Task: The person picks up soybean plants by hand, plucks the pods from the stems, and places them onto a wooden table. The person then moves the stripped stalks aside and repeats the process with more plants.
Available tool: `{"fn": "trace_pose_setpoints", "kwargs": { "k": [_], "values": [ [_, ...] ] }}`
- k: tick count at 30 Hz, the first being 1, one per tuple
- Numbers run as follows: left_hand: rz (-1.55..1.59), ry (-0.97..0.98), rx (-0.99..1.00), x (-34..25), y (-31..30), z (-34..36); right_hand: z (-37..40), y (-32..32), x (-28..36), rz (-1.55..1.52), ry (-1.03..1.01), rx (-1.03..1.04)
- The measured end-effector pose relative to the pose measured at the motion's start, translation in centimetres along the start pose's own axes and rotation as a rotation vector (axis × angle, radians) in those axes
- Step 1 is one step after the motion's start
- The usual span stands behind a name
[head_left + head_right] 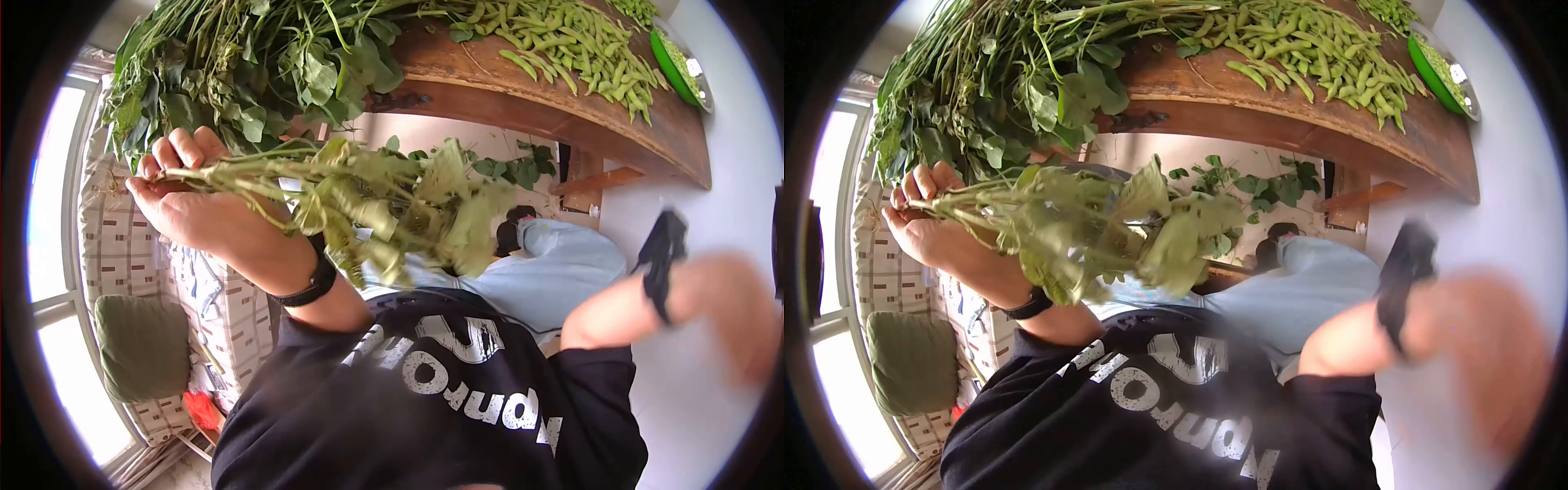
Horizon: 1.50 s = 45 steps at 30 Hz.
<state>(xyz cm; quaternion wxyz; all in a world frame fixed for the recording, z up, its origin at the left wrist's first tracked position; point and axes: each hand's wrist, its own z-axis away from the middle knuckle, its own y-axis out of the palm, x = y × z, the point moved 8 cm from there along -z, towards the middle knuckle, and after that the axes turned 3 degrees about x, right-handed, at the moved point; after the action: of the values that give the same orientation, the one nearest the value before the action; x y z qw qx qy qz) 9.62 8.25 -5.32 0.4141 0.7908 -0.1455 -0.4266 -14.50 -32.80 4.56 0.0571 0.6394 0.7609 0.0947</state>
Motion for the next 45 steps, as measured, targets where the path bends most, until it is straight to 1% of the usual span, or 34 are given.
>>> {"fn": "trace_pose_setpoints", "kwargs": {
  "k": [1, 2, 3, 4, 5, 6, 8, 9, 10, 11, 12, 13, 14, 15, 16, 18, 19, 20, 22, 23, 24, 26, 27, 28, 29, 30, 31, 32, 34, 36, 37, 40, 43, 45],
  "values": [
    [0.110, -0.074, 0.025, 0.5, -0.1, -0.1, 0.4, 4.3, -2.9, 0.171, 0.041, 0.246],
    [0.110, -0.084, 0.030, 0.6, 0.5, 0.4, 1.8, 8.1, -5.8, 0.304, 0.068, 0.490],
    [0.023, -0.073, -0.060, 0.6, 0.7, 1.3, 3.6, 10.9, -6.7, 0.307, 0.107, 0.657],
    [-0.057, -0.054, -0.151, 0.5, 0.7, 1.8, 4.4, 11.1, -4.3, 0.166, 0.223, 0.654],
    [-0.042, -0.075, -0.081, 0.8, 0.6, 1.6, 5.3, 11.5, -2.1, -0.046, 0.236, 0.642],
    [-0.042, -0.071, -0.083, 1.2, 0.8, 1.8, 7.2, 12.0, 1.1, -0.312, 0.270, 0.774],
    [-0.029, -0.135, 0.042, 2.6, 2.2, 2.9, 11.6, 12.4, 7.5, -0.831, 0.460, 1.042],
    [-0.118, -0.141, 0.042, 3.3, 2.5, 3.1, 14.3, 12.5, 9.7, -0.976, 0.713, 1.096],
    [-0.203, -0.148, 0.043, 4.0, 2.9, 3.5, 16.9, 12.5, 10.8, -1.001, 0.873, 1.193],
    [-0.255, -0.192, 0.002, 4.8, 3.5, 4.3, 18.7, 12.5, 11.1, -1.001, 0.934, 1.241],
    [-0.308, -0.237, -0.040, 5.3, 3.9, 5.0, 20.1, 12.5, 11.0, -1.043, 1.045, 1.182],
    [-0.311, -0.252, -0.031, 5.7, 3.7, 5.1, 21.7, 12.2, 10.5, -1.069, 1.255, 1.204],
    [-0.289, -0.324, 0.112, 6.6, 4.3, 5.1, 23.2, 11.8, 10.2, -1.091, 1.469, 1.215],
    [-0.264, -0.394, 0.255, 7.5, 5.0, 5.4, 22.8, 11.6, 9.7, -1.054, 1.392, 1.148],
    [-0.265, -0.409, 0.263, 7.7, 4.9, 5.6, 22.8, 11.3, 9.4, -1.039, 1.403, 1.139],
    [-0.423, -0.513, 0.644, 9.0, 6.7, 7.7, 23.2, 10.6, 9.3, -1.231, 1.656, 1.024],
    [-0.433, -0.585, 0.684, 9.6, 6.5, 8.8, 23.3, 10.4, 9.1, -1.251, 1.672, 0.962],
    [-0.464, -0.598, 0.685, 9.8, 6.8, 9.9, 23.0, 10.1, 8.9, -1.241, 1.677, 0.955],
    [-0.405, -0.645, 0.831, 9.9, 6.5, 11.3, 22.2, 9.8, 8.4, -1.243, 1.740, 0.848],
    [-0.391, -0.608, 0.759, 9.6, 6.6, 11.4, 22.1, 9.8, 8.2, -1.250, 1.747, 0.840],
    [-0.393, -0.610, 0.761, 9.6, 6.6, 11.8, 22.0, 9.7, 8.2, -1.250, 1.749, 0.837],
    [-0.320, -0.459, 0.693, 8.7, 6.6, 11.5, 21.9, 9.7, 8.6, -1.333, 1.831, 0.820],
    [-0.417, -0.426, 0.523, 8.7, 6.4, 11.3, 21.7, 9.7, 8.6, -1.287, 1.796, 0.856],
    [-0.417, -0.426, 0.524, 8.6, 6.3, 11.2, 22.1, 9.7, 8.7, -1.287, 1.796, 0.854],
    [-0.409, -0.408, 0.564, 8.3, 6.5, 11.1, 21.2, 9.4, 7.3, -0.954, 1.450, 0.898],
    [-0.454, -0.380, 0.528, 8.1, 6.7, 11.0, 19.5, 9.0, 6.6, -0.630, 1.099, 0.902],
    [-0.499, -0.353, 0.491, 8.0, 6.9, 10.9, 17.0, 8.2, 6.4, -0.434, 0.773, 0.773],
    [-0.499, -0.352, 0.492, 8.0, 6.9, 11.0, 15.6, 7.6, 6.7, -0.389, 0.632, 0.690],
    [-0.549, -0.308, 0.465, 7.5, 6.3, 11.0, 13.4, 6.9, 8.5, -0.389, 0.471, 0.705],
    [-0.518, -0.308, 0.488, 7.7, 7.0, 11.4, 13.0, 7.5, 9.8, -0.345, 0.382, 0.784],
    [-0.506, -0.311, 0.446, 7.8, 7.0, 11.5, 12.8, 7.8, 10.4, -0.324, 0.336, 0.821],
    [-0.494, -0.301, 0.402, 7.8, 6.8, 11.5, 13.3, 8.6, 11.1, -0.325, 0.327, 0.842],
    [-0.514, -0.292, 0.396, 7.4, 6.9, 11.4, 13.5, 9.1, 11.1, -0.358, 0.365, 0.860],
    [-0.538, -0.324, 0.353, 7.3, 6.7, 11.4, 14.8, 9.5, 10.3, -0.594, 0.568, 0.905]
  ]
}}
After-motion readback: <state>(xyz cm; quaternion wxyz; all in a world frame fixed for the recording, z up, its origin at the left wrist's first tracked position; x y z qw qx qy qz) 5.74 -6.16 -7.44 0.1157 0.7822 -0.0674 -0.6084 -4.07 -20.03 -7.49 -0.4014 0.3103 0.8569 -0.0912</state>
